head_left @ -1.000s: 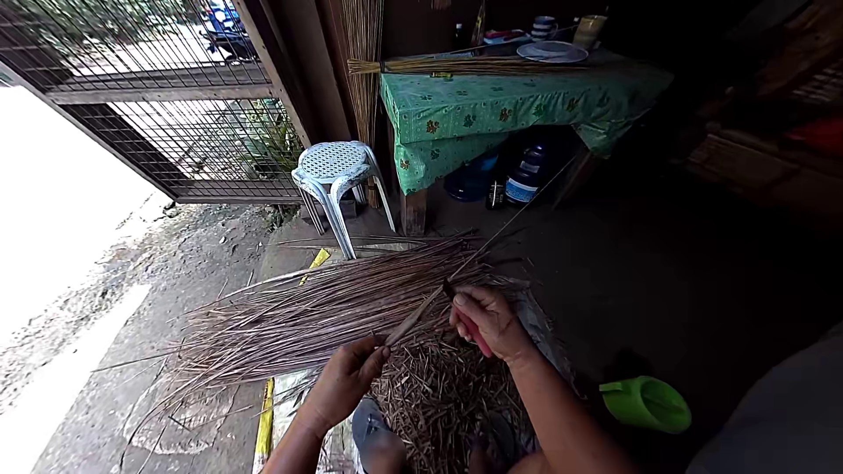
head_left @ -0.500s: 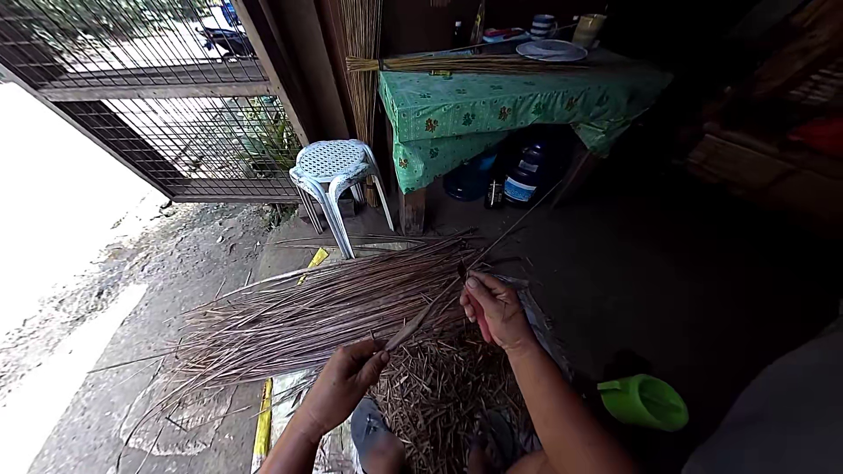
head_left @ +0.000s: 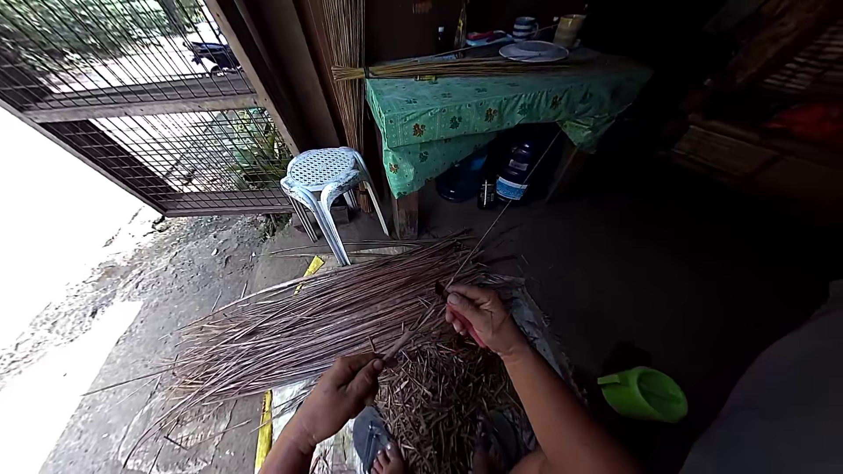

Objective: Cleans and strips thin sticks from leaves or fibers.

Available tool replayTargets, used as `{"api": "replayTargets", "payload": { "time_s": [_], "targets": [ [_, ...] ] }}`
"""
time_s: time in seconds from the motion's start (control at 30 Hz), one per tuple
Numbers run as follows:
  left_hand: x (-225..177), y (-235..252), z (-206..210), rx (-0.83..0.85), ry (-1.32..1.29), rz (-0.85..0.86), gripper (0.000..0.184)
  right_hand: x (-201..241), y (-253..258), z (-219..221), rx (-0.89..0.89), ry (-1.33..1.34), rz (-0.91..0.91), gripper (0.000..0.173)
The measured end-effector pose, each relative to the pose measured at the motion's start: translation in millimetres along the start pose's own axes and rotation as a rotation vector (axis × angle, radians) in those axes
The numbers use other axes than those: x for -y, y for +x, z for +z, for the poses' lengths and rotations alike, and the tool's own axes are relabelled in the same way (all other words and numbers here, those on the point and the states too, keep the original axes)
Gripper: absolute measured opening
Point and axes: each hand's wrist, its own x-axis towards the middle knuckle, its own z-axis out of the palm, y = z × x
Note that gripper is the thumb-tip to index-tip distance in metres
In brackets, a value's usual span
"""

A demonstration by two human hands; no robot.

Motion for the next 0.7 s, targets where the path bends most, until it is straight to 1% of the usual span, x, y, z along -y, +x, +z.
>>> {"api": "replayTargets", "payload": {
  "time_s": [0.1, 0.13, 0.17, 0.2, 0.3, 0.33, 0.37, 0.4, 0.57, 0.6, 0.63, 0.7],
  "targets": [
    [1, -2, -2, 0.009, -0.006, -0.016, 0.038, 3, 7, -13, -0.157, 0.095, 0.002, 0.027],
    [1, -3, -2, 0.006, -0.002, -0.024, 0.038, 4, 8, -16, -0.180, 0.117, 0.012, 0.028],
    [1, -3, -1, -0.002, 0.007, -0.029, 0.039, 5, 7, -18, -0.162, 0.126, 0.032, 0.028],
    [0, -2, 0, -0.014, 0.018, -0.032, 0.038, 6, 4, -16, -0.108, 0.117, 0.065, 0.027],
    [2, 2, 1, -0.045, 0.047, -0.026, 0.037, 7, -7, 1, 0.125, 0.053, 0.194, 0.027],
    [3, 2, 1, -0.052, 0.054, -0.027, 0.037, 6, -9, 8, 0.154, 0.042, 0.219, 0.027],
    [3, 1, 1, -0.060, 0.064, -0.030, 0.036, 5, -9, 12, 0.141, 0.036, 0.226, 0.027],
    [3, 0, -1, -0.068, 0.079, -0.036, 0.036, 5, -8, 13, 0.090, 0.036, 0.218, 0.028],
    [3, -1, -4, -0.102, 0.169, -0.019, 0.031, 9, 8, -15, -0.309, 0.096, 0.160, 0.029],
    [4, 1, -3, -0.109, 0.180, -0.007, 0.030, 10, 9, -20, -0.332, 0.106, 0.162, 0.028],
    [5, 1, -2, -0.116, 0.184, 0.000, 0.029, 10, 7, -21, -0.312, 0.112, 0.175, 0.028],
    [6, 2, 0, -0.133, 0.187, 0.005, 0.028, 11, 0, -15, -0.163, 0.107, 0.234, 0.028]
  ]
}}
